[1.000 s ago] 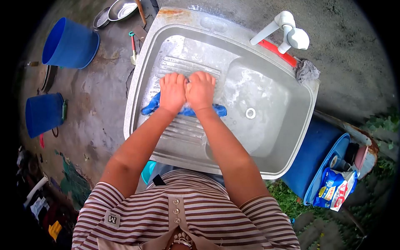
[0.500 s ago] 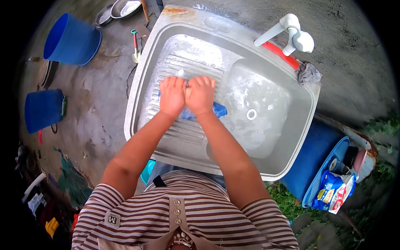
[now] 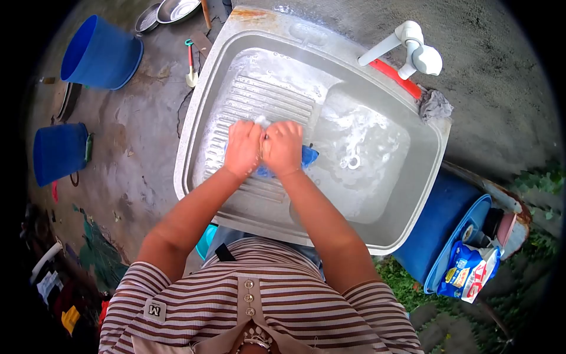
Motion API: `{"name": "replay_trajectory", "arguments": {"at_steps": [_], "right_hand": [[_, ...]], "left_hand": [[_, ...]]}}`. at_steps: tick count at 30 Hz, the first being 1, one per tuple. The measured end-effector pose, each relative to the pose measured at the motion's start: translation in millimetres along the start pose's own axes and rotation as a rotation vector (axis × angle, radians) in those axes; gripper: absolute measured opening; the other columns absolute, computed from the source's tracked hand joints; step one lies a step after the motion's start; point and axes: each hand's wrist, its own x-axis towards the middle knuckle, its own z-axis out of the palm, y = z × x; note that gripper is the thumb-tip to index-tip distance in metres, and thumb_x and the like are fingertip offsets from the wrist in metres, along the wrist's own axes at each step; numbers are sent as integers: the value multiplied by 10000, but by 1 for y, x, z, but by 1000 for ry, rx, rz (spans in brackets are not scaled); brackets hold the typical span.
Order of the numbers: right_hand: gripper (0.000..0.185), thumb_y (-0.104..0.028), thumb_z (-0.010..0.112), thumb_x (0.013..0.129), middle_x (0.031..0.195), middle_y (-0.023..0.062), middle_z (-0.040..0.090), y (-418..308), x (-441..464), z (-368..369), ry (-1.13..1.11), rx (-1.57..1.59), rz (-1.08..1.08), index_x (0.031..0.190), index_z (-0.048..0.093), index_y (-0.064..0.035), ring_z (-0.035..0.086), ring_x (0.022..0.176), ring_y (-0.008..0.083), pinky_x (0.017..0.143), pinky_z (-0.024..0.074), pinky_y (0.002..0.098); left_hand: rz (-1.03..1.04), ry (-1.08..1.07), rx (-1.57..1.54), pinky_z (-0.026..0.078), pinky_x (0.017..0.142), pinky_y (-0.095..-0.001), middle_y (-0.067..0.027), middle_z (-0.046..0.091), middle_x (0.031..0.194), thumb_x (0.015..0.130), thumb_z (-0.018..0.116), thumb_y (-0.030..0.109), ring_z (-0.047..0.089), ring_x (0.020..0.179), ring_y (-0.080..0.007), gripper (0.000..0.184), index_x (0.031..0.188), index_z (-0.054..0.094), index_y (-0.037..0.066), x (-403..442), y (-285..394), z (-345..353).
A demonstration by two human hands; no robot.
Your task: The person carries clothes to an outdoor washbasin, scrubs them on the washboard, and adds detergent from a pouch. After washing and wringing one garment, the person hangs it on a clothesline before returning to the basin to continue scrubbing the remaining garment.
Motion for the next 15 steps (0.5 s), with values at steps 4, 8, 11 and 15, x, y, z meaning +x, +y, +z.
{"name": "replay_trajectory", "arguments": {"at_steps": [4,8,11,15], "right_hand": [[84,-152,594,816,867,111,643,31,53,21,10,-121,156,797,629,-79,586,877,340,809,436,477],[143,-208,635,903,874,131,652,24,36,-16,-128,56,212,879,647,-68,608,900,357,826,465,466],[203,-259,645,980,838,129,630,18,8,-68,-226,287,474,960,632,-57,616,809,299,782,484,377],[181,-206,606,1022,811,11,575,-17,0,-139,-70,568,620,948,593,-41,514,765,127,741,435,278]], "left_hand": [[-254,-37,-45,422,911,-478,-181,660,1026,999,592,262,583,1015,-368,238,1087,607,42,58,-10,9],[-270,62,-356,422,999,-474,-197,659,1148,964,671,334,572,1129,-393,517,1332,550,-8,25,-18,-12],[-69,8,-329,432,988,-466,-162,637,1157,878,775,317,554,1135,-385,555,1299,577,14,-14,-21,-47],[-137,-186,-184,440,978,-457,-136,609,1098,771,857,248,545,1113,-374,514,1203,635,80,-21,-22,-74]]}}
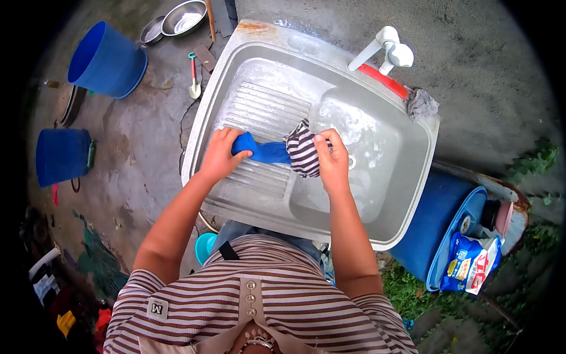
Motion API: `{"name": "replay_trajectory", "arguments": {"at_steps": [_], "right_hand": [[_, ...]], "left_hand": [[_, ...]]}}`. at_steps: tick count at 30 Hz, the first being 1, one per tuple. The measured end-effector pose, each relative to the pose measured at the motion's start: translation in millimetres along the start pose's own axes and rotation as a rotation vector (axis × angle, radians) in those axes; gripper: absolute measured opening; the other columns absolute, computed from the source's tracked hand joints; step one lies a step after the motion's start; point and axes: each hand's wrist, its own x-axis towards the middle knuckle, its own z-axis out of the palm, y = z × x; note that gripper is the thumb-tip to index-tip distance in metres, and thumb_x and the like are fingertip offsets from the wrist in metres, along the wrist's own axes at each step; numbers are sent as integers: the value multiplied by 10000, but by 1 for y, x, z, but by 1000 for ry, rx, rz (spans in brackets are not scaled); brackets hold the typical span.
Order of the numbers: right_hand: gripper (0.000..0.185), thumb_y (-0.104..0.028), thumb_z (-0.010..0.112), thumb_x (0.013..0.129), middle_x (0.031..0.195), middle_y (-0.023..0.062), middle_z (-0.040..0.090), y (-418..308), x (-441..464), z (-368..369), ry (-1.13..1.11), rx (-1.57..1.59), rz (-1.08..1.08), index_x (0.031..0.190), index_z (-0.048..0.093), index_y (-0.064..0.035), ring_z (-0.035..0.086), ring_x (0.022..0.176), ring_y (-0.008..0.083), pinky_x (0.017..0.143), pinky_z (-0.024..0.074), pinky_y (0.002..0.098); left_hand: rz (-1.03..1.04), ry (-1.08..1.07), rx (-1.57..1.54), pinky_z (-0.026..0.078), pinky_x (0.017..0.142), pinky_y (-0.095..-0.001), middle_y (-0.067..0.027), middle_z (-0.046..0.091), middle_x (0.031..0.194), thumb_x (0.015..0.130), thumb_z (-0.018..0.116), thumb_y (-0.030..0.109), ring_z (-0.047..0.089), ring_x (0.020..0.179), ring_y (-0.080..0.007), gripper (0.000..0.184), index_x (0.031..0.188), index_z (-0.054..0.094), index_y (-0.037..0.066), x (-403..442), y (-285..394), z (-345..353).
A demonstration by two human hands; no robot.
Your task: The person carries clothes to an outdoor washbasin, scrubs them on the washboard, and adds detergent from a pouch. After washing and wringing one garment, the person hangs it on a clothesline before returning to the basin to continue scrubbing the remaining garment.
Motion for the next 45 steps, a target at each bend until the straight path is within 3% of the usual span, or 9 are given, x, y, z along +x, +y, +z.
{"name": "replay_trajectory", "arguments": {"at_steps": [4,8,11,13,18,25,31,36,45], "right_hand": [[165,-167,570,1049,877,-61,550,-15,-34,-1,-111,282,51,962,586,-28,470,833,61,769,401,232],[204,-165,644,997,994,64,659,-1,-30,32,-274,-175,-184,1133,636,-13,624,1002,226,927,466,329],[315,-138,709,931,1037,128,682,2,-8,50,101,-357,-411,1223,645,-36,644,1071,327,969,484,391],[435,-114,758,874,1035,135,685,-2,12,46,-314,-356,-67,1284,633,-40,658,1020,333,920,512,399],[200,50,724,871,988,-9,631,-55,36,20,-294,256,87,1006,640,-71,615,966,72,805,490,249],[419,-123,789,867,1166,86,619,-37,-38,-5,-678,-165,14,1249,621,-77,588,1174,213,1039,460,356],[478,-332,695,918,1367,164,543,36,-86,88,-125,-930,-342,1342,616,-127,471,1273,417,1038,412,537],[257,-247,644,948,1068,124,676,39,-35,95,-37,-537,-172,1146,688,-90,617,1050,343,892,506,435],[192,-166,624,908,1187,110,648,58,11,113,102,-609,-527,1069,686,-82,561,1196,324,1015,389,520]], "left_hand": [[-191,43,-260,462,931,-404,-122,609,1043,757,837,76,575,1022,-306,384,1073,620,70,17,10,1],[-239,-68,-714,468,862,-292,-39,591,1033,782,727,-113,564,955,-148,365,1050,563,73,29,24,-16],[-51,-154,-705,468,899,-272,-12,600,1052,810,654,-172,564,1009,-110,385,1086,570,84,29,42,-40],[50,-92,-572,472,935,-295,-37,630,1059,806,664,-148,594,1062,-158,386,1120,614,71,31,57,-55],[184,244,108,355,976,-395,-59,652,1020,801,815,144,573,1000,-280,353,1125,681,109,23,71,-94],[24,-130,-86,393,1036,-427,-114,601,1202,832,819,309,526,1179,-343,453,1185,638,91,-51,50,-75],[-77,161,237,397,1056,-483,-162,571,1336,977,609,197,498,1246,-362,353,1306,616,69,-75,55,63],[-199,190,-129,430,888,-501,-197,652,999,1019,543,161,571,957,-415,173,1043,644,22,-21,45,66],[57,326,11,421,1003,-508,-184,630,1028,1002,576,149,586,1042,-383,190,1053,648,-19,19,23,54]]}}
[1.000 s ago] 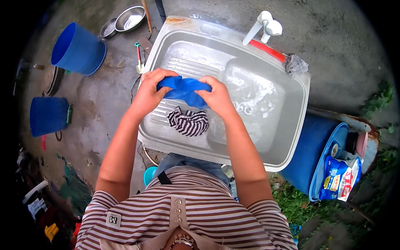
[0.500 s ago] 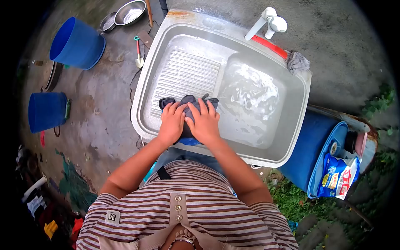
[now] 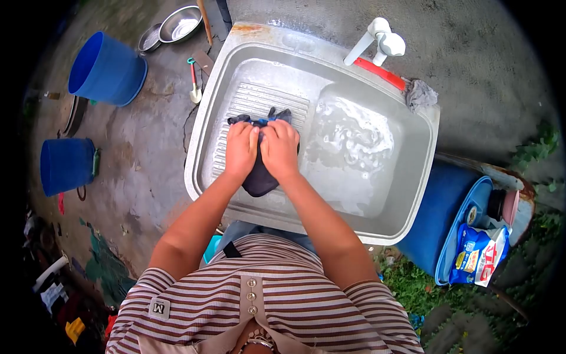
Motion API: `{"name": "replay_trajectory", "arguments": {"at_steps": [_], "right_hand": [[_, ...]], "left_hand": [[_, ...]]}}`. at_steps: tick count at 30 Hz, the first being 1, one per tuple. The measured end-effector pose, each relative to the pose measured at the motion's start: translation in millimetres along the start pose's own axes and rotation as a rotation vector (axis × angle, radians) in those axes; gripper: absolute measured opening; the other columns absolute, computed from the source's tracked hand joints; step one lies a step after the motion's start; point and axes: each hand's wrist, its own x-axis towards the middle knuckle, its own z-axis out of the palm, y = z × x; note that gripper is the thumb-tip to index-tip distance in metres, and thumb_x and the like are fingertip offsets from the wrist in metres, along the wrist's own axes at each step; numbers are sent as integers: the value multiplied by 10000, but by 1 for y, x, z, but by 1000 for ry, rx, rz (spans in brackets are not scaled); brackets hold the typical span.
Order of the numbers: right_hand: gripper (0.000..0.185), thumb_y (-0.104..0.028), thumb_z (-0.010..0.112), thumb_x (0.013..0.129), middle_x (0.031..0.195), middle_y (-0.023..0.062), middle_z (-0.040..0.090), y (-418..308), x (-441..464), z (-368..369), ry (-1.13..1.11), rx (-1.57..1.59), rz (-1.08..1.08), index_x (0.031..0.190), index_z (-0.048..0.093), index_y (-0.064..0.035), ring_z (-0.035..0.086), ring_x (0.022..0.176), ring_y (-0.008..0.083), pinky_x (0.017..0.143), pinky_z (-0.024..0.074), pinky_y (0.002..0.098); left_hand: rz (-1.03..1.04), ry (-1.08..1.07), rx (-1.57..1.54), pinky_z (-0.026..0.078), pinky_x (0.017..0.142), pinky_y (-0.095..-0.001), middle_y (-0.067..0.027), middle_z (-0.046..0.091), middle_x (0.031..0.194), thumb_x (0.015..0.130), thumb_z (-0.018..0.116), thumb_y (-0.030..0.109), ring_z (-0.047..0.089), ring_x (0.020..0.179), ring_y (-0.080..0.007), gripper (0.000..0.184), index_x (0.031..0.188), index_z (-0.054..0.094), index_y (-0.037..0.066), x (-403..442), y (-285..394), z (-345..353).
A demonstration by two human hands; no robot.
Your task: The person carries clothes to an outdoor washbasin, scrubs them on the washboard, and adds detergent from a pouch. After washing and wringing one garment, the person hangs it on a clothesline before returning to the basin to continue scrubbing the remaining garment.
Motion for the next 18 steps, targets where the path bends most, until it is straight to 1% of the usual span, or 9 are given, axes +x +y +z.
{"name": "replay_trajectory", "arguments": {"at_steps": [2,4,6,7,8,11,13,15,18], "right_hand": [[173,-132,621,863,1190,126,631,-19,-39,-15,45,-29,-31,1013,667,-59,566,1174,332,1005,389,497],[158,-125,625,848,1155,118,635,-17,-50,-10,35,-43,-53,988,656,-62,572,1140,327,980,395,488],[105,-133,627,830,1060,89,648,2,-29,4,-56,-49,-50,921,635,-81,583,1038,317,894,404,472],[99,-146,623,835,1041,82,651,16,1,14,-136,-74,3,914,634,-87,580,1026,316,868,402,478],[96,-159,619,839,1023,74,653,29,31,21,-208,-102,46,907,634,-92,577,1013,315,843,399,484],[140,-178,610,851,1087,99,666,45,73,31,-114,-171,36,951,657,-92,578,1078,323,909,408,497],[169,-167,614,832,1140,120,668,45,79,40,210,-287,27,971,656,-80,569,1136,339,992,395,523],[183,-158,612,819,1158,131,665,31,48,23,116,-139,57,976,652,-73,563,1154,344,1023,380,539],[174,-134,611,784,1060,139,660,2,-14,-17,-55,205,8,940,631,-59,572,1092,355,1005,387,538]], "left_hand": [[88,6,-53,412,1028,-493,-175,591,1085,936,638,116,568,1058,-388,124,993,634,7,-40,12,-4],[189,-22,34,426,976,-481,-179,561,1086,872,675,90,551,1031,-389,101,926,610,36,-68,18,-3],[118,-109,112,403,812,-479,-151,523,939,873,665,122,528,914,-356,127,904,558,62,-34,-1,8],[126,-40,171,396,812,-482,-133,519,917,904,637,163,525,897,-347,131,903,545,71,-4,-12,22],[93,-89,230,389,837,-475,-123,534,931,934,602,190,528,923,-338,134,892,547,76,28,-18,27],[43,6,338,366,977,-486,-102,604,1022,975,578,231,529,1069,-316,161,991,627,78,82,-27,47],[12,16,347,345,1020,-507,-89,623,1077,983,580,245,521,1122,-318,174,1012,656,91,75,-21,42],[-75,56,334,286,1104,-558,-56,650,1188,1000,581,271,493,1231,-330,198,1024,710,123,49,-10,35],[-21,-48,-58,348,999,-510,-105,624,1107,954,607,138,525,1107,-346,101,1009,661,73,-22,6,3]]}}
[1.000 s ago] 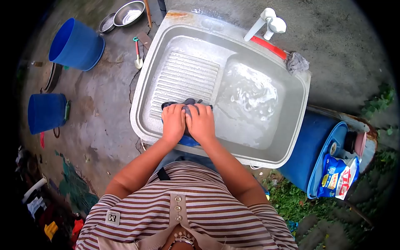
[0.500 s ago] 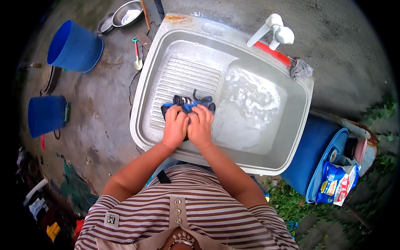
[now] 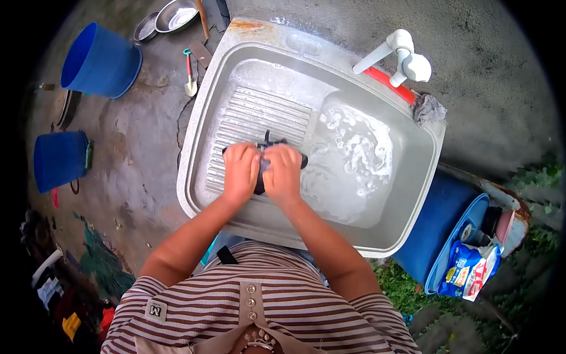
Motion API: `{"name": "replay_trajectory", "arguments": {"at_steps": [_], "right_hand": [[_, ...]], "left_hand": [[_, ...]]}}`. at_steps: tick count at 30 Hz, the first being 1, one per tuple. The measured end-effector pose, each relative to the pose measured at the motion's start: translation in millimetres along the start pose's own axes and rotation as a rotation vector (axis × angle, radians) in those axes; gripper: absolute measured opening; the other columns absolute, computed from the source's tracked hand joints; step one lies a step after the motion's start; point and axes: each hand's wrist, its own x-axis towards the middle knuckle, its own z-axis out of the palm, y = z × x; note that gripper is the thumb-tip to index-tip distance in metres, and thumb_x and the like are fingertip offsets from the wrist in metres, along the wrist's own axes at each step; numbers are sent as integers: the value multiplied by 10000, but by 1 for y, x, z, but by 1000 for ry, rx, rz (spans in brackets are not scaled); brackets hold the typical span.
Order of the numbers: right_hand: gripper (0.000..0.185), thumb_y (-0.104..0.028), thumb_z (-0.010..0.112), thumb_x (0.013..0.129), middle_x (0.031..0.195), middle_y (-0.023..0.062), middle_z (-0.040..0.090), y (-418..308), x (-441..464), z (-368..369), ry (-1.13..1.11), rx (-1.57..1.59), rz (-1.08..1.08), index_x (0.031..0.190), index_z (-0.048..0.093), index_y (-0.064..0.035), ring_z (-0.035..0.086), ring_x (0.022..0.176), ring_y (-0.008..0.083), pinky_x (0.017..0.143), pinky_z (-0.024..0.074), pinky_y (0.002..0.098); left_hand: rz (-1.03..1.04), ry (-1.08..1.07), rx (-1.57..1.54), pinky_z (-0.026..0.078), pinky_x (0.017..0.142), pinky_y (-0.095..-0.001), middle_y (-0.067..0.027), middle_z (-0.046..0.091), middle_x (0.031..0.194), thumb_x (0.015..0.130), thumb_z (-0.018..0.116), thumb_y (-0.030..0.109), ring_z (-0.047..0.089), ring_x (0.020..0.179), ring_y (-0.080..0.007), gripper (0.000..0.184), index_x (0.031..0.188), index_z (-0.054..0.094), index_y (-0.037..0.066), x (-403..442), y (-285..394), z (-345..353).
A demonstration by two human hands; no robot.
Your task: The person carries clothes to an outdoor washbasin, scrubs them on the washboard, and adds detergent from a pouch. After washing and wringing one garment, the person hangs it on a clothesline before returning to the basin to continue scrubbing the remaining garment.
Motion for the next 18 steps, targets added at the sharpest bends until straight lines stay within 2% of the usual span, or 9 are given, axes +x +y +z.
{"name": "replay_trajectory", "arguments": {"at_steps": [2,4,6,7,9,12,13,15,18], "right_hand": [[152,-134,616,779,990,132,644,-6,-23,3,-29,-98,-26,912,625,-60,575,1037,353,965,398,515],[101,-143,634,760,836,105,596,6,3,20,38,-201,-84,816,589,-73,573,901,335,858,408,462],[78,-146,638,790,841,92,622,40,70,36,23,-239,23,791,582,-91,576,935,322,878,395,448],[53,-141,626,818,848,99,635,50,97,39,19,-317,70,808,606,-93,573,957,325,928,391,460],[80,-142,614,836,923,111,662,63,123,48,220,-359,82,879,644,-81,574,1001,331,975,389,492],[168,-148,605,845,1051,131,673,52,89,46,234,-497,4,977,668,-64,573,1050,347,999,388,513],[222,-157,598,851,1128,141,662,35,66,30,67,-340,80,1031,663,-44,568,1083,365,988,393,531],[210,-140,608,825,1063,142,653,8,10,6,-32,-72,66,1009,636,-42,562,1067,383,953,397,515],[174,-132,630,804,1017,125,637,-3,-22,4,-71,-134,-19,958,620,-51,559,1036,374,920,405,482]], "left_hand": [[219,-99,134,374,940,-471,-131,588,1036,838,678,137,534,983,-339,128,919,607,66,-40,1,-6],[204,-49,219,376,929,-480,-143,583,1004,833,659,158,535,952,-360,137,883,571,66,-9,-20,15],[16,-85,267,367,940,-493,-146,618,961,916,584,210,548,980,-370,139,905,587,71,69,-21,23],[15,-71,342,366,948,-488,-128,636,970,954,562,221,552,1019,-349,156,918,599,75,98,-26,30],[65,60,415,344,1033,-500,-104,654,1006,993,554,249,546,1116,-340,183,984,643,91,125,-36,41],[74,136,378,335,1054,-524,-101,670,1038,984,569,269,539,1122,-346,226,960,683,76,94,-24,29],[34,76,332,333,1038,-548,-101,677,1075,974,596,261,530,1131,-351,219,947,696,69,70,-15,20],[11,-10,52,388,941,-502,-102,638,987,952,624,201,538,1029,-351,138,923,652,69,19,0,2],[89,-189,80,401,865,-479,-112,597,944,938,625,142,525,933,-341,81,930,614,62,-19,-1,0]]}}
